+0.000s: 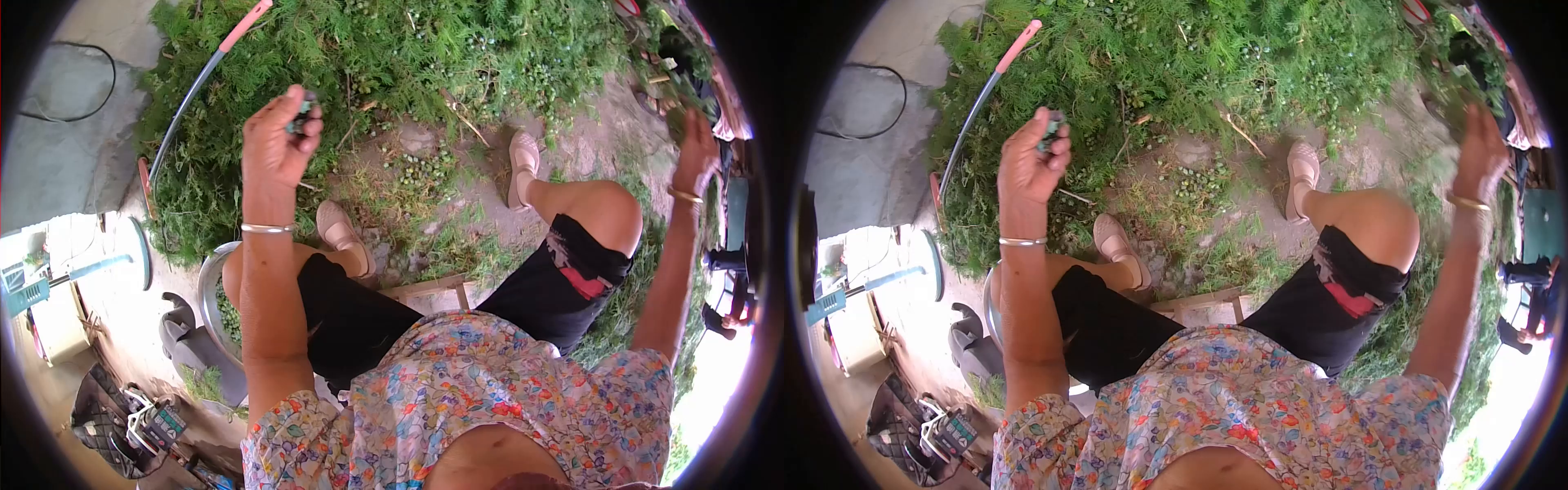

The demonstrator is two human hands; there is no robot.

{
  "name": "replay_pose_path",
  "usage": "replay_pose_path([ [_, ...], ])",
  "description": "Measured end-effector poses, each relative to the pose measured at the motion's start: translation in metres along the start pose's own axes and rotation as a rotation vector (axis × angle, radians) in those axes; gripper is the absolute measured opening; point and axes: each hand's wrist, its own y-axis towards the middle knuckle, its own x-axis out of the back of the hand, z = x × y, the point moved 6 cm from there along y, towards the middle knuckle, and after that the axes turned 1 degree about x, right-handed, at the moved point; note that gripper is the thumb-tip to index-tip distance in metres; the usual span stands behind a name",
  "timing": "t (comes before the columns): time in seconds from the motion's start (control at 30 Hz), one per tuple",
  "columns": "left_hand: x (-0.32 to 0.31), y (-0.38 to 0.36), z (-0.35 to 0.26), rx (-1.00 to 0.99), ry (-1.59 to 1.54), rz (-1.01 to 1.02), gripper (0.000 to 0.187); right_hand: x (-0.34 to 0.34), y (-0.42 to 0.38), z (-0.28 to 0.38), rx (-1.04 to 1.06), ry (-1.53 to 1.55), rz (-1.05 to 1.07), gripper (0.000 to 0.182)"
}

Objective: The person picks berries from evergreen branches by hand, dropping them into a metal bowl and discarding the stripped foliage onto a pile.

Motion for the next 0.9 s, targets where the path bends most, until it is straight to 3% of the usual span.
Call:
replay_pose_path([
  [0.03,0.006,0.002,-0.006,-0.033,-0.003,-0.02,0.021,0.025,0.014,-0.029,0.073,-0.252,0.006,0.034],
  [0.1,0.023,-0.01,-0.014,-0.065,-0.013,-0.065,0.019,0.065,0.019,-0.118,0.294,-0.41,0.126,0.036],
  [0.17,0.038,-0.012,-0.02,-0.107,-0.009,-0.107,0.018,0.091,-0.006,-0.158,0.153,-0.917,0.514,0.039],
  [0.23,0.051,-0.021,-0.025,-0.105,0.01,-0.131,0.018,0.132,-0.039,-0.207,0.215,-1.04,0.53,0.041],
  [0.3,0.068,-0.03,-0.035,-0.115,0.038,-0.159,0.018,0.132,-0.053,-0.204,0.156,-0.914,0.531,0.041],
  [0.43,0.107,-0.07,-0.064,-0.087,0.212,-0.333,0.02,0.087,-0.065,-0.149,-0.007,-0.648,0.544,0.042],
  [0.5,0.117,-0.108,-0.091,-0.312,0.383,-0.496,0.023,0.05,-0.057,-0.117,0.105,-0.416,0.533,0.037],
  [0.53,0.143,-0.118,-0.099,-0.212,0.519,-0.544,0.027,0.031,-0.055,-0.099,0.199,-0.237,0.507,0.034],
  [0.67,0.223,-0.18,-0.105,-0.028,1.235,-0.778,0.017,-0.021,-0.059,0.018,0.15,-0.058,0.608,0.035],
  [0.7,0.261,-0.189,-0.095,0.137,1.384,-0.721,0.025,-0.03,-0.064,0.047,0.179,-0.037,0.609,0.034],
  [0.73,0.248,-0.203,-0.091,0.253,1.813,-0.584,0.037,-0.038,-0.071,0.07,0.204,-0.02,0.615,0.034],
  [0.77,0.272,-0.215,-0.086,0.182,2.066,-0.456,0.05,-0.049,-0.076,0.088,0.237,0.031,0.619,0.034],
  [0.83,0.259,-0.209,-0.088,0.321,1.991,-0.576,0.061,-0.069,-0.088,0.123,0.326,0.083,0.628,0.033],
  [0.9,0.222,-0.176,-0.092,0.149,1.961,-0.507,0.063,-0.086,-0.101,0.156,0.407,0.113,0.651,0.03],
])
